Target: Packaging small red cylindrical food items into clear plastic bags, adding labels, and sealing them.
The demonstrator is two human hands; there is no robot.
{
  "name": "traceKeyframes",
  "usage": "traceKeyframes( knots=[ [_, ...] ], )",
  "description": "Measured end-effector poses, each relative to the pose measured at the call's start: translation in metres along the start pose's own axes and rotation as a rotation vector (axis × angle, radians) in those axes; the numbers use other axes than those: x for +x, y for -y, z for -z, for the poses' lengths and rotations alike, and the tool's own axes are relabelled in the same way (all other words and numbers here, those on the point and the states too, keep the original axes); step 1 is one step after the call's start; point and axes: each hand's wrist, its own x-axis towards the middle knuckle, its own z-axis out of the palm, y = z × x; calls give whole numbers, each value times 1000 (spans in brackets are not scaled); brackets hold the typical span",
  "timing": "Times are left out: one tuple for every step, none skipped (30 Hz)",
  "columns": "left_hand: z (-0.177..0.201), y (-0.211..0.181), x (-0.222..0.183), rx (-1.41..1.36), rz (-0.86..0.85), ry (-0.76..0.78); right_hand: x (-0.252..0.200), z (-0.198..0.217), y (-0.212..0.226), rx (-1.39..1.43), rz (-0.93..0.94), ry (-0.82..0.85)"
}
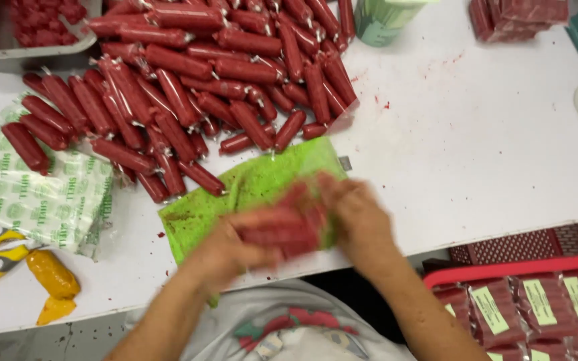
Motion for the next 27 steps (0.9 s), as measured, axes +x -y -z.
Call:
traceKeyframes(
  knots=[
    [0, 10, -4, 2, -11, 0, -3, -12, 0, -2, 9, -6],
    [0, 21, -7, -193, 117, 242, -5, -24, 0, 126, 0, 153],
    [0, 33, -10, -383, 250, 484, -8, -36, 0, 252, -10, 315],
    [-2, 31, -4, -391, 238, 483, -1, -26, 3, 249, 1, 322],
    [-4, 31, 3, -439, 218, 376, 4, -17, 6, 451, -64, 245],
    [-7, 35, 4, -497, 220, 258, 1, -7, 13, 661, -153, 176],
    [-8, 36, 5, -515, 231, 246, 0, -2, 12, 669, -166, 196],
    [-9, 37, 6, -387, 198, 63, -2, 2, 13, 664, -157, 188],
    [-10, 39, 8, -253, 169, -116, -4, 7, 13, 660, -148, 181],
    [-11, 50, 12, -263, 184, -123, -1, 11, 18, 666, -161, 194],
    [-13, 62, 16, -190, 16, -179, 1, 16, 22, 735, -234, 132],
    [-15, 72, 21, -112, -159, -232, 6, 21, 26, 800, -302, 66],
    [-12, 80, 21, -118, -150, -238, 0, 20, 29, 802, -309, 75],
    [-8, 86, 23, -60, -191, -261, -2, 18, 29, 885, -365, 68],
    [-5, 91, 26, -1, -230, -283, -4, 17, 29, 968, -421, 61],
    [-14, 77, 19, -1, -224, -285, -10, 10, 23, 970, -427, 64],
    [-23, 64, 12, -130, -190, -287, -15, 3, 17, 980, -382, 70],
    [-33, 50, 5, -259, -156, -289, -20, -4, 10, 990, -336, 76],
    [-27, 52, 7, -258, -151, -291, -18, 0, 15, 993, -341, 77],
    [-20, 53, 10, -351, -128, -303, -14, 3, 21, 789, -239, 98],
    [-13, 55, 12, -443, -104, -314, -11, 6, 27, 585, -138, 117],
    [-20, 54, 13, -442, -101, -318, -10, 8, 26, 590, -140, 119],
    [-28, 54, 13, -427, -126, -347, -10, 11, 26, 742, -253, 125],
    [-34, 53, 15, -409, -155, -373, -8, 13, 25, 892, -363, 126],
    [-35, 64, 15, -406, -156, -375, -9, 10, 26, 895, -362, 124],
    [-36, 74, 16, -123, -267, -413, -10, 7, 25, 1011, -436, 96],
    [-37, 84, 18, 162, -374, -446, -10, 4, 25, 1128, -510, 68]
  ],
)
